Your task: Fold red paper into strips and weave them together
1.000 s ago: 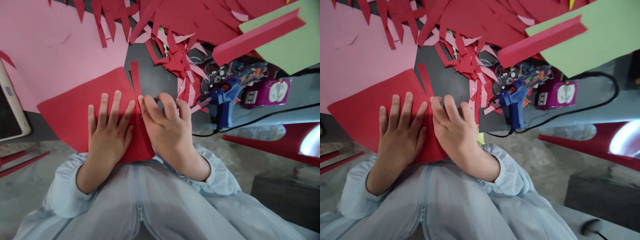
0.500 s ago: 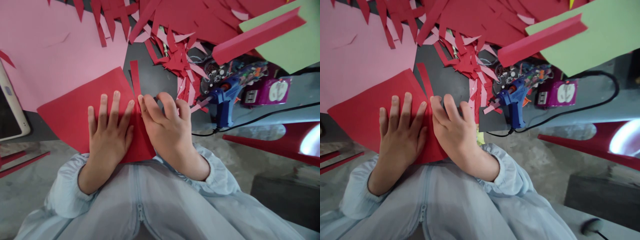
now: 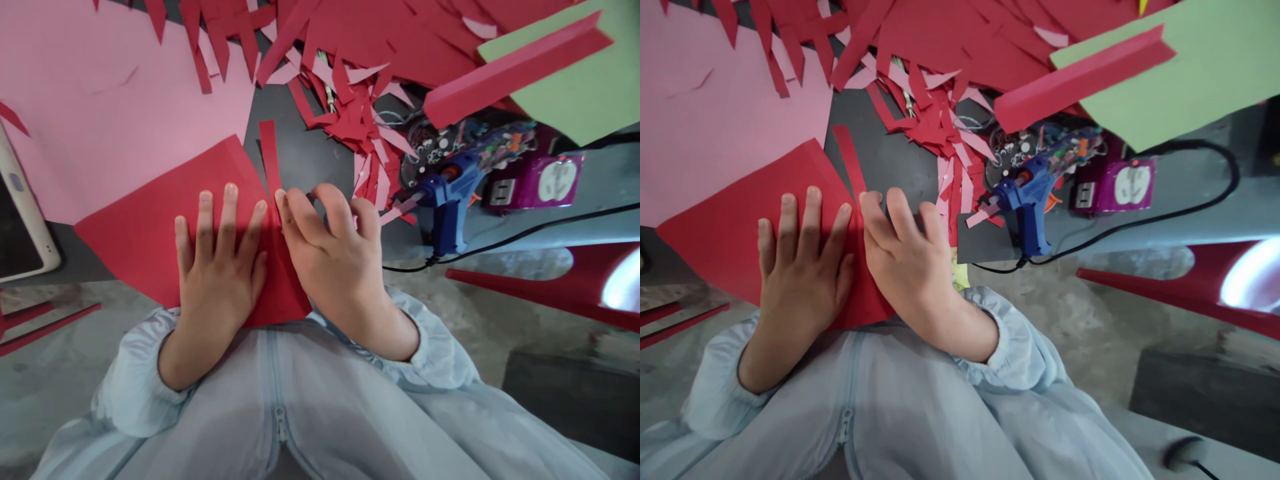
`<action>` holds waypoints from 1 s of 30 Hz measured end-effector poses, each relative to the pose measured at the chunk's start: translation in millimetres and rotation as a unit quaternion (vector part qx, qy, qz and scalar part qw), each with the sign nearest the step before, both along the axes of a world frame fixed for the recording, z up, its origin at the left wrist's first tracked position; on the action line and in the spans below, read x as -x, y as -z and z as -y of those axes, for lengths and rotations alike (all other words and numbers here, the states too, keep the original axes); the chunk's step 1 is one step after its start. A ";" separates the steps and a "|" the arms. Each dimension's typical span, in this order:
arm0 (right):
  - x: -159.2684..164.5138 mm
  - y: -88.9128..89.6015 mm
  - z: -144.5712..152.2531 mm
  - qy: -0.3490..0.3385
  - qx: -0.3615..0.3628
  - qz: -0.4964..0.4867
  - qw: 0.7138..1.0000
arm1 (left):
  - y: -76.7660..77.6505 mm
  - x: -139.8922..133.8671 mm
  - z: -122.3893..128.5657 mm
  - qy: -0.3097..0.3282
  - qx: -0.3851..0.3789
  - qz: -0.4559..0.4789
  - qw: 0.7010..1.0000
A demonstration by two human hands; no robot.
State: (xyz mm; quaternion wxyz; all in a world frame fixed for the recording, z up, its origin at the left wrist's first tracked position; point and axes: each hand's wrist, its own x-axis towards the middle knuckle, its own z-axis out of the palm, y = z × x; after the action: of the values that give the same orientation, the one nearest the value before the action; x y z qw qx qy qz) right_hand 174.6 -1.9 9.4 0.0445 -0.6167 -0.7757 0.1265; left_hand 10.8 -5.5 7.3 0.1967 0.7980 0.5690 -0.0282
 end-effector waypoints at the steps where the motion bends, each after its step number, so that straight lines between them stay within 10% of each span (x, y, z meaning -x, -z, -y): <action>1: 0.1 1.6 0.6 -0.004 -0.015 0.007 1.000 | 1.1 0.6 0.4 0.000 -0.003 0.011 1.000; 9: -1.6 15.8 2.7 -0.036 -0.159 0.077 0.984 | 15.0 2.7 4.7 0.006 -0.088 0.041 0.995; 30: -14.9 -1.0 -2.7 -0.070 -0.091 0.030 0.993 | 9.5 15.4 -33.9 0.085 -0.086 0.017 0.993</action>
State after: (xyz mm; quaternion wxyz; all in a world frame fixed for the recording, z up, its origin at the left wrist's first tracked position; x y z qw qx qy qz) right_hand 189.5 0.8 10.4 0.0676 -0.5582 -0.8260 0.0398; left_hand -4.6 28.3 -2.2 0.1338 0.8576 0.4963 0.0177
